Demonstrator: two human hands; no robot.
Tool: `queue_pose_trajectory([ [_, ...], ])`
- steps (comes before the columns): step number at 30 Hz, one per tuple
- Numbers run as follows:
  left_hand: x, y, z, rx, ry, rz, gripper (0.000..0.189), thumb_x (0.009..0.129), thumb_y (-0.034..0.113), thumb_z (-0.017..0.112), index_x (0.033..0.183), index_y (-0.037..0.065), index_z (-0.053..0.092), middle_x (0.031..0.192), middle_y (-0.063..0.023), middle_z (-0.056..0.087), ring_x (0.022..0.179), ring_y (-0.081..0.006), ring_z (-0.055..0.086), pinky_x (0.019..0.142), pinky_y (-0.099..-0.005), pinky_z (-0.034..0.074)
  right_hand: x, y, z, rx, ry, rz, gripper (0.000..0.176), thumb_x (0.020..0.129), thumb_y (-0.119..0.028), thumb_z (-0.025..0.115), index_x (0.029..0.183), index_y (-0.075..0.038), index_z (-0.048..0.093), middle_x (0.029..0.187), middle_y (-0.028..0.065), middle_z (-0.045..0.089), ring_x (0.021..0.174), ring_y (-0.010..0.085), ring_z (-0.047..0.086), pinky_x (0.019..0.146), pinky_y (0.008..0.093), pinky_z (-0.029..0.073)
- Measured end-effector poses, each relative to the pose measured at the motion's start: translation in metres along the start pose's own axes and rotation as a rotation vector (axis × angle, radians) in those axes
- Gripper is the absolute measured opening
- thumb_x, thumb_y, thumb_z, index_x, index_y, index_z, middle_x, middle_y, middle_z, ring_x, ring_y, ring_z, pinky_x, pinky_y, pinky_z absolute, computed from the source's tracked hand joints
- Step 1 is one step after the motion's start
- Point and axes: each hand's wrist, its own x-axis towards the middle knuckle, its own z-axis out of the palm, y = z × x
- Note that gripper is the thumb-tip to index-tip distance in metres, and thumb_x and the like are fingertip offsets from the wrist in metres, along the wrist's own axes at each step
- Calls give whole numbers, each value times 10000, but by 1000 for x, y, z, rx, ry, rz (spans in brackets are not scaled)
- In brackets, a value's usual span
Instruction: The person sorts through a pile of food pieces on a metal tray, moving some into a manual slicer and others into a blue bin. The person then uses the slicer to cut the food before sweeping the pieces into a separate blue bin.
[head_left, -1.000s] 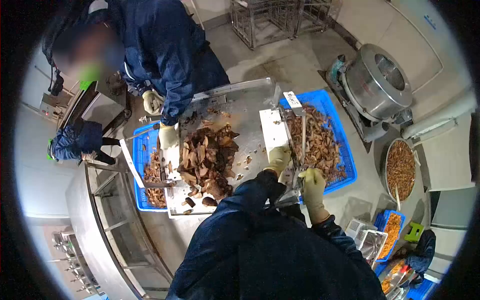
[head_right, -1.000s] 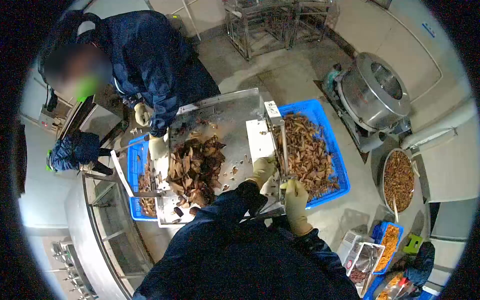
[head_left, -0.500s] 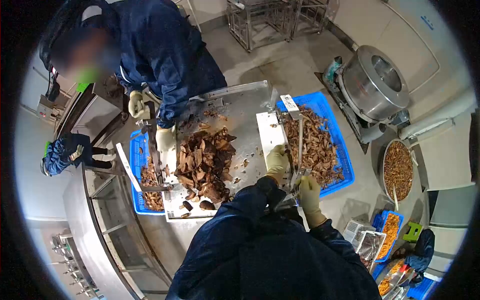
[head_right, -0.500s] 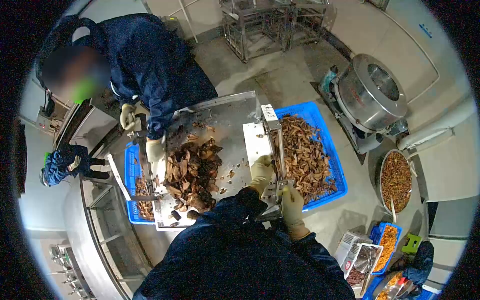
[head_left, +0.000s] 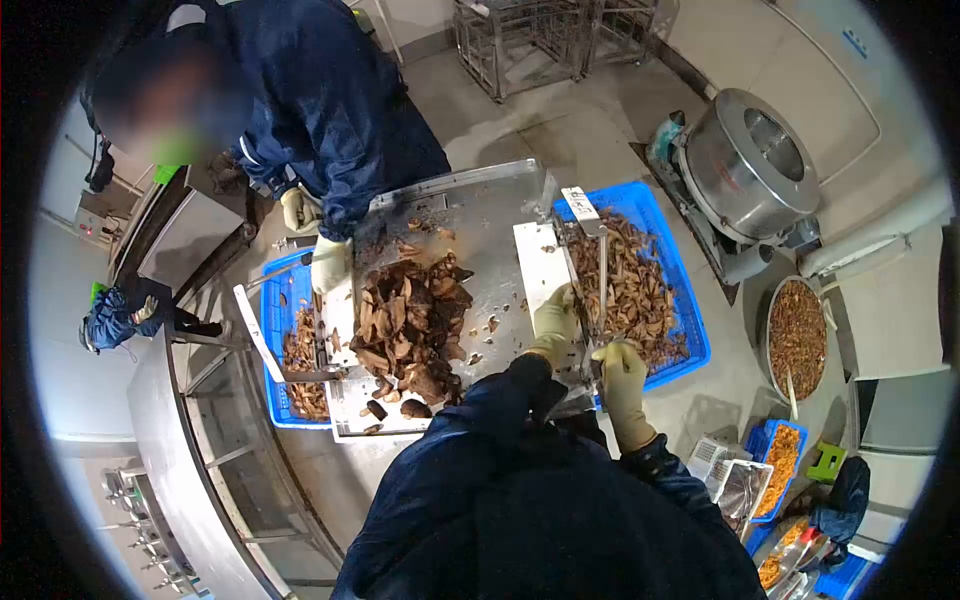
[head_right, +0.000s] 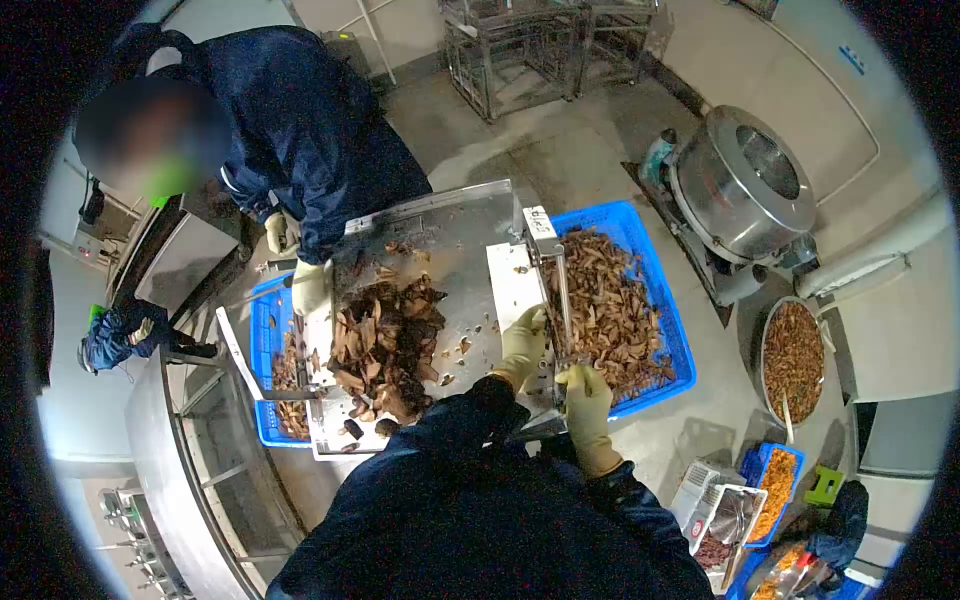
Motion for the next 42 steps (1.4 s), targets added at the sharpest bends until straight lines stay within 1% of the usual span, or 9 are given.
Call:
queue_pose_trajectory([
  [4,-10,-14,2,-41,-17,21,614,859,52,592,1445,189,470,1032,-111,741,919,-282,711,829,-383,553,4,86,-9,30,-37,24,251,977,-124,523,771,-42,640,689,-21,570,553,59,476,513,254,395],
  [7,-15,-11,3,-52,3,15,632,852,42,585,1457,166,456,1037,-127,740,925,-284,712,837,-368,555,9,110,-10,-133,35,-200,249,971,-191,580,817,-28,687,639,-15,577,551,79,502,513,265,392],
  [8,-15,-14,4,-117,-11,36,666,851,16,576,1480,172,422,1027,-138,736,927,-290,710,830,-364,551,7,116,-10,-79,12,-117,243,967,-184,573,822,-20,677,675,32,630,589,115,538,546,300,428],
  [11,-24,22,-14,-55,-55,-17,695,848,-20,563,1494,169,390,1069,-153,712,945,-293,696,845,-385,541,2,92,-12,-79,-11,61,249,968,-183,565,814,-15,667,704,55,655,616,130,546,572,317,444],
  [12,-28,30,-14,19,26,120,723,845,-56,545,1506,173,362,1110,-152,681,958,-279,675,850,-398,530,3,92,-12,-91,-4,-1,247,968,-178,567,810,-16,665,700,46,645,617,122,539,572,310,440],
  [15,-36,56,-27,152,-70,64,738,841,-63,552,1504,210,375,1136,-155,664,967,-283,663,854,-405,526,5,106,-12,-113,-8,-123,239,968,-166,572,803,-16,660,688,21,615,622,101,517,572,289,429],
  [19,-19,21,-3,-101,41,50,706,838,-69,580,1452,257,459,1028,-147,684,929,-302,675,850,-403,524,6,100,-14,-54,-53,-68,219,965,-148,575,818,-11,662,685,9,586,631,85,501,577,267,418],
  [26,-19,36,-9,110,-10,-19,605,872,55,573,1450,190,454,1031,-200,678,938,-373,669,817,-457,523,7,26,-6,-103,-27,-175,271,985,-153,533,798,-30,686,650,-37,527,574,65,436,530,263,362],
  [42,-27,12,-6,92,7,70,600,902,107,555,1475,225,418,969,-141,728,850,-360,686,780,-453,536,10,17,-4,-12,-48,-1,258,997,-153,537,826,-29,685,571,-71,450,487,23,368,450,230,278],
])
